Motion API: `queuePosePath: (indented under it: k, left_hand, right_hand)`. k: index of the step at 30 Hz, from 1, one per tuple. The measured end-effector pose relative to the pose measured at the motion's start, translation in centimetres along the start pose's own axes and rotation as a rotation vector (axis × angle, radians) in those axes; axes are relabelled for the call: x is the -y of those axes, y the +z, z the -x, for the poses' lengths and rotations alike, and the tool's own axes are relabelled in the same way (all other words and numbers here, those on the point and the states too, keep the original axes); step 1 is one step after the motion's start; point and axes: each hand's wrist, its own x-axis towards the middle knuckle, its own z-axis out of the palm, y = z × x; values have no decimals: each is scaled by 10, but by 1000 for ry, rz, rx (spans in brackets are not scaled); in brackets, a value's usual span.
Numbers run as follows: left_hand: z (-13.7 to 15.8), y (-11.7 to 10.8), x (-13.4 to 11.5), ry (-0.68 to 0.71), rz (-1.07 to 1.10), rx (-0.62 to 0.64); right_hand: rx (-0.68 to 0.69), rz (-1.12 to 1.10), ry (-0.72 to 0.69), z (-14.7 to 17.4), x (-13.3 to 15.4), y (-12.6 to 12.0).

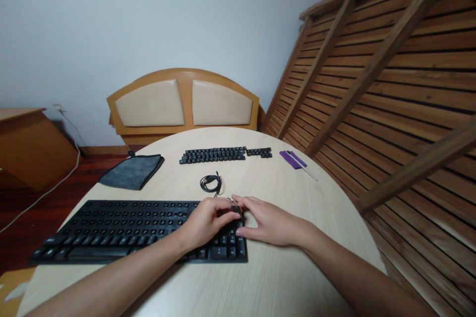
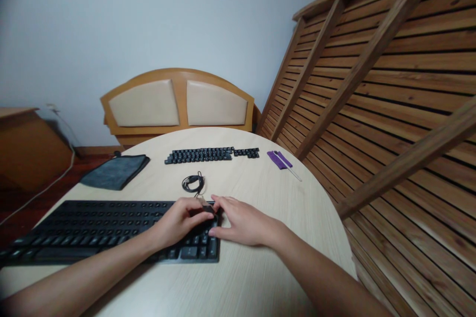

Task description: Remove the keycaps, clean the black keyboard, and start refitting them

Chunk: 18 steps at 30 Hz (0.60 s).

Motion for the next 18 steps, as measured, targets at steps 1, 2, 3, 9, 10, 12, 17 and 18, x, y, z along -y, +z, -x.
queuePosePath:
  k: [1,2,3,9,10,12,17,18]
  left_hand:
    - [0,0,-1,6,-14,2]
    - [0,0,-1,8,-26,3]
    - [0,0,-2,9,-34,2]
    - [-1,0,-1,-13,-3,-14]
    - [-1,0,-1,-20,3,-18]
    - [-1,-1,0,-32,5,-27]
    - [1,-1,1,-56,16,-23]
    - [1,-1,1,-57,23,-21]
  right_hand:
    - [10,1,5,0,0,0]
    - [20,3,10,1,-1,1]
    - [30,5,16,1,-1,1]
    - [80,30,48,4,-2,1]
    - [82,35,50,4,-1,1]
    - [68,49,46,4,0,0]
    - [-23,128,-42,2,7,0]
    - [-33,138,-49,1,8,-1]
